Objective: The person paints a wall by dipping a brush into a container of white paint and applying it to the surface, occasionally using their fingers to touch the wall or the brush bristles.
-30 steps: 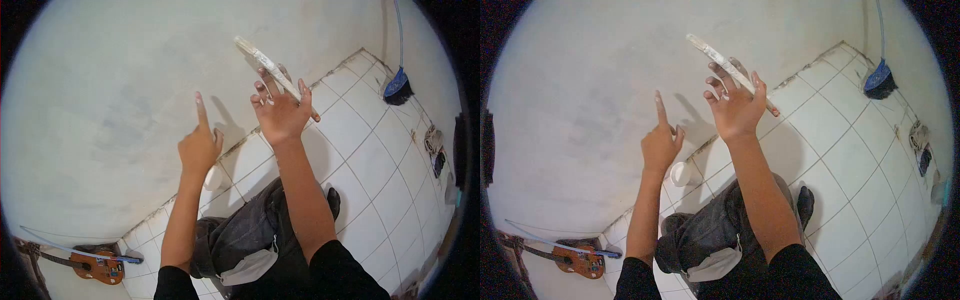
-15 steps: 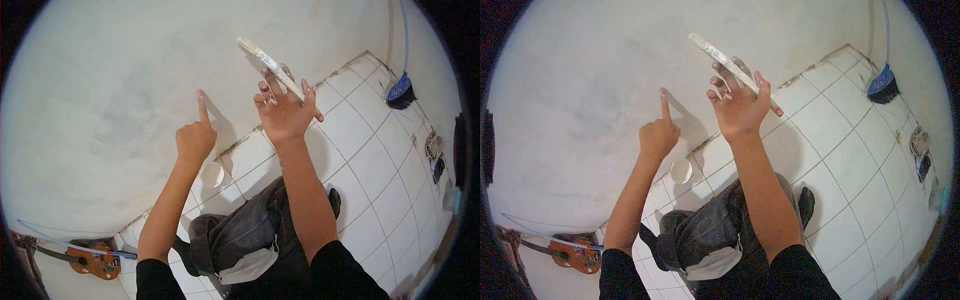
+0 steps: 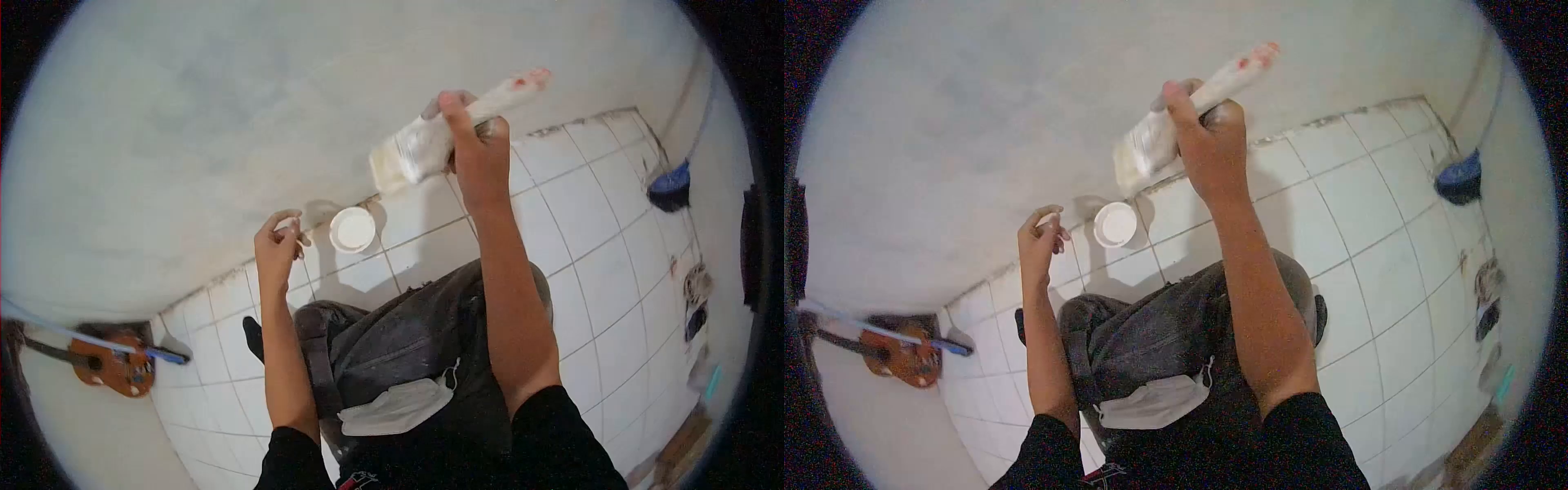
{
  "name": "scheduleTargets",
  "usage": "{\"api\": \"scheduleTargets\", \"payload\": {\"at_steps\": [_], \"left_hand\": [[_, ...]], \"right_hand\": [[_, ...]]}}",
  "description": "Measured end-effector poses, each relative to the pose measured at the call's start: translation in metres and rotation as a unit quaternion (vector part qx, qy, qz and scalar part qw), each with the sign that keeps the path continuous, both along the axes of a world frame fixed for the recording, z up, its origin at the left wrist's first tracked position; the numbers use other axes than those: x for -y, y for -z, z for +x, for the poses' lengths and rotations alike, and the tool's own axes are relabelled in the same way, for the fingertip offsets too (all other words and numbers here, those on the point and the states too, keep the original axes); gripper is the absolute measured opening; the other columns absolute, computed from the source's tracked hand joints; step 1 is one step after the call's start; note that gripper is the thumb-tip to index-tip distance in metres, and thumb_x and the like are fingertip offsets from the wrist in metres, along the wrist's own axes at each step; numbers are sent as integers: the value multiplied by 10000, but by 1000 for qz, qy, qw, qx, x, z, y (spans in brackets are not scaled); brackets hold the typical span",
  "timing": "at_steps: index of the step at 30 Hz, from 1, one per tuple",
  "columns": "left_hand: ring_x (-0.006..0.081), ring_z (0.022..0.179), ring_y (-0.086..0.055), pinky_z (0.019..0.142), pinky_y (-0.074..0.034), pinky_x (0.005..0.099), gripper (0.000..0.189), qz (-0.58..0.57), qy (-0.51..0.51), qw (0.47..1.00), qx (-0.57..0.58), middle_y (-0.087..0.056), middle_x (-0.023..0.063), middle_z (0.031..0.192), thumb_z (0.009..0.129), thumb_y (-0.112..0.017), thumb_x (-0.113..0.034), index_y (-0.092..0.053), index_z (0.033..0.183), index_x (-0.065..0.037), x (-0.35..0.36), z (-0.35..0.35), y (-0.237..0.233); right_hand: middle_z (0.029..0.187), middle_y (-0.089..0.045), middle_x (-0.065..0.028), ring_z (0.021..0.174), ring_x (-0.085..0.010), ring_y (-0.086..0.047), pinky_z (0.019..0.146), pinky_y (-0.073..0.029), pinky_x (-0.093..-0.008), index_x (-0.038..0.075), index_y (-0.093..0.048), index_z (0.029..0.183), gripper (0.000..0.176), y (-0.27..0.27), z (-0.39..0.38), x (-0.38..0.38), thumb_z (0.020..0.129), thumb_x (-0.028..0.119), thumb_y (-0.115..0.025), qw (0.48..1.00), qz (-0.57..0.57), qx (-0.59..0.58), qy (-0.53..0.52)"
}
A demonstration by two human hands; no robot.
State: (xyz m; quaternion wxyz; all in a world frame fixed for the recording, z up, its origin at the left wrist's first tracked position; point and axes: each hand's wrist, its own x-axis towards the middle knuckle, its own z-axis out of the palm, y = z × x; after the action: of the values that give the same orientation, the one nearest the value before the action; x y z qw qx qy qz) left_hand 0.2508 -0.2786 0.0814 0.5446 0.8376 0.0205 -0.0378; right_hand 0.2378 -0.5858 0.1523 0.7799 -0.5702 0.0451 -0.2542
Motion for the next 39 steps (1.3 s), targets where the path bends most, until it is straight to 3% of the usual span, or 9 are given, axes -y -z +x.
{"api": "scheduleTargets", "payload": {"at_steps": [3,6,9,10,13,16,24,26,39], "left_hand": [[66,522,-455,482,-314,215,287,-140,-61,987,-56,-573,-2,647,979,-585,-256,-662,1165,-52,-16,0,18],[71,562,-441,501,-311,218,296,-210,-70,972,-75,-510,-22,650,978,-575,-238,-651,1177,-32,-18,7,25],[76,604,-447,537,-335,222,281,-269,-60,957,-94,-516,-27,695,974,-573,-218,-637,1176,-33,-21,14,30],[70,619,-477,546,-359,224,259,-296,-55,950,-87,-548,-22,715,973,-567,-194,-649,1165,-39,-22,16,32],[61,652,-503,577,-390,217,229,-341,-71,933,-84,-578,-28,750,972,-558,-159,-661,1144,-48,-23,12,24],[71,691,-503,619,-412,221,235,-378,-44,923,-64,-564,-35,798,950,-611,-190,-639,1144,-61,-29,9,22],[57,705,-521,643,-444,226,217,-381,-67,920,-63,-570,-42,809,959,-592,-201,-653,1120,-70,-38,15,27],[56,708,-526,644,-445,224,211,-383,-65,920,-56,-573,-41,809,959,-592,-202,-657,1114,-73,-37,14,26],[53,715,-535,639,-439,219,174,-399,-49,915,-29,-584,-37,799,963,-594,-183,-682,1075,-84,-40,12,28]], "right_hand": [[658,-659,-68,574,-126,-599,564,-489,-310,-12,-709,843,337,21,11,-30,961,296,-640,985,-165,-32,-35],[686,-676,-172,628,-282,-682,623,-528,-392,-23,-713,901,435,27,12,-59,952,402,-634,911,-380,-114,-115],[715,-691,-173,661,-322,-691,638,-533,-418,3,-724,949,443,45,19,-76,947,434,-623,841,-511,-114,-140],[672,-643,-109,581,-183,-597,592,-477,-323,-9,-720,1005,347,43,15,-81,936,328,-670,849,-496,-99,-154],[679,-650,-90,592,-164,-597,587,-474,-313,-8,-721,1013,325,56,18,-88,939,306,-674,839,-518,-69,-152],[732,-691,-149,659,-294,-681,618,-510,-388,79,-743,994,304,52,20,-93,935,363,-654,836,-516,-82,-170],[679,-668,-143,586,-254,-631,586,-481,-373,30,-744,989,342,74,28,-91,932,357,-662,794,-561,-157,-177],[663,-660,-141,589,-249,-634,589,-483,-372,15,-743,983,373,73,25,-96,925,376,-669,823,-526,-132,-168],[663,-659,-112,592,-202,-616,603,-481,-353,19,-744,1032,347,77,28,-100,914,340,-687,815,-533,-131,-187]]}}
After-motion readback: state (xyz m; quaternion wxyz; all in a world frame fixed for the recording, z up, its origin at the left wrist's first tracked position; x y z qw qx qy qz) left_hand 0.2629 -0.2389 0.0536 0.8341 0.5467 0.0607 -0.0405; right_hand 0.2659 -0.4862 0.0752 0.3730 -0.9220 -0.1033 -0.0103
